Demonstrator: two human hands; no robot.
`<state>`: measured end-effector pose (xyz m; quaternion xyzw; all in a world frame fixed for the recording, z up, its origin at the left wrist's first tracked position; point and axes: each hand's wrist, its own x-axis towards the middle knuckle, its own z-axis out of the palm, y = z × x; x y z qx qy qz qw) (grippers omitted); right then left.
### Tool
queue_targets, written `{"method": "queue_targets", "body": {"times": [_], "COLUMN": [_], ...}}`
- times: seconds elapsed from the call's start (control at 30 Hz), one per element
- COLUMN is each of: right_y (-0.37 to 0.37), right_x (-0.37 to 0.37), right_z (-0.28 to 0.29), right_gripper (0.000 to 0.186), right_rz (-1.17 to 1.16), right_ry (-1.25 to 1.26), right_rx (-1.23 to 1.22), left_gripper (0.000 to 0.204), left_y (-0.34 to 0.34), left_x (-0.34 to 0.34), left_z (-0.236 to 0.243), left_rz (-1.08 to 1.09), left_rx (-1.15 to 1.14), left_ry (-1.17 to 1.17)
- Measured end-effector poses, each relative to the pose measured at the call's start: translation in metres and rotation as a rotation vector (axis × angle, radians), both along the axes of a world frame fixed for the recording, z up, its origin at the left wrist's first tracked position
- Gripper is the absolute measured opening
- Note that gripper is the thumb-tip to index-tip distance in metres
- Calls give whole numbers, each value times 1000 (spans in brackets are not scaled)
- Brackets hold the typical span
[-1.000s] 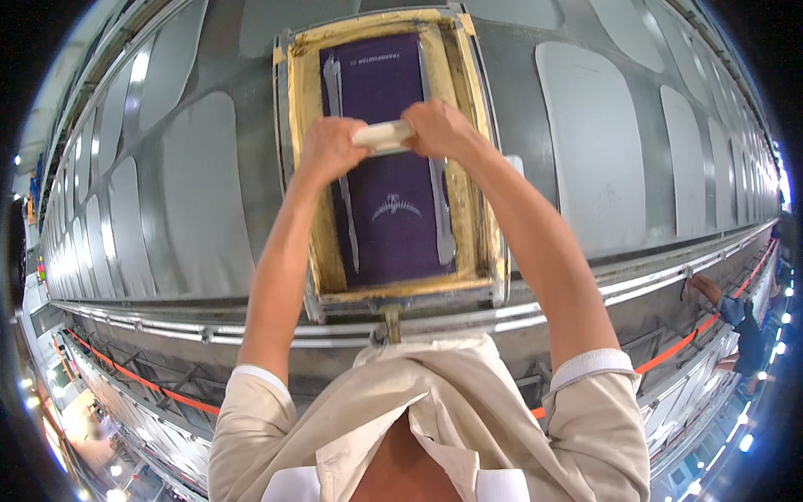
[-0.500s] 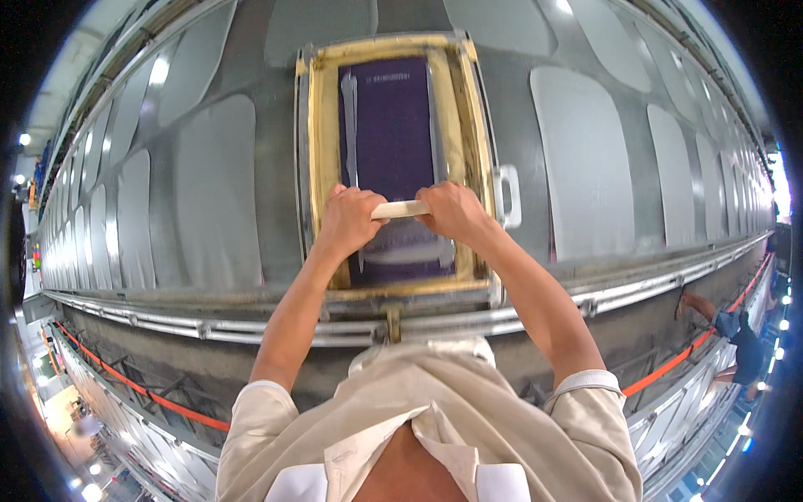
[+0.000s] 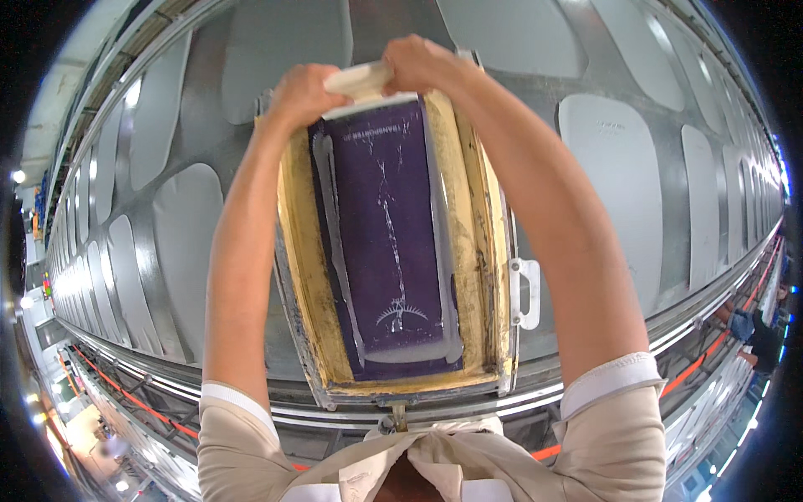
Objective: The person repeatedly rolls a white squeegee over a purple screen-printing frame to spread ink evenly across the mesh. The person maintains a steady rhythm and consistent pressure throughout the process.
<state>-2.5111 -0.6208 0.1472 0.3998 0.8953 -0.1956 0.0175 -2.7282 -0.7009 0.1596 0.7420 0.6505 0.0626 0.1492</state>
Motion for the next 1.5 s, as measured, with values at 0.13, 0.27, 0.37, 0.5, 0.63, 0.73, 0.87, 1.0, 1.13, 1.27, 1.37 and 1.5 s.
{"method": "queue_targets", "body": {"times": [0.13, 0.27, 0.37, 0.5, 0.63, 0.73, 0.87, 1.0, 1.13, 1.27, 1.37, 1.5], "right_y": [-6, -37, -86, -188, -313, -399, -430, -365, -306, -314, -303, -330], "right_x": [2, 6, 22, 55, 93, 120, 131, 157, 214, 214, 209, 135], "right_z": [3, 15, 8, 3, 6, 14, 30, 17, -62, -75, -36, -31], "right_gripper": [37, 35, 31, 29, 33, 22, 31, 47, 47, 39, 38, 35], "right_rz": [-55, -62, 5, 13, 25, 5, 8, -475, -936, -810, -866, -838], "right_ry": [78, 7, 62, 81, 0, 44, 316, 433, 328, 454, 467, 688], "right_rx": [-96, -67, -43, -78, -133, -158, -284, 137, 4, 154, 79, 167], "left_gripper": [38, 35, 28, 27, 18, 17, 19, 19, 17, 21, 18, 23], "left_y": [0, -30, -86, -189, -307, -394, -451, -451, -451, -464, -475, -490], "left_x": [2, 7, 24, 52, 91, 119, 126, 128, 130, 125, 115, 60], "left_z": [-3, -4, -2, -5, 2, -6, -11, -8, -14, -14, -11, 10], "left_rz": [45, 31, 24, -19, -110, -72, -4, -46, -68, -22, 47, 141], "left_rx": [-38, 32, 56, 100, 104, 142, 235, 170, 168, 117, 213, 148], "left_ry": [-71, -104, -77, -106, -86, -123, -139, -7, 113, 65, -92, -15]}}
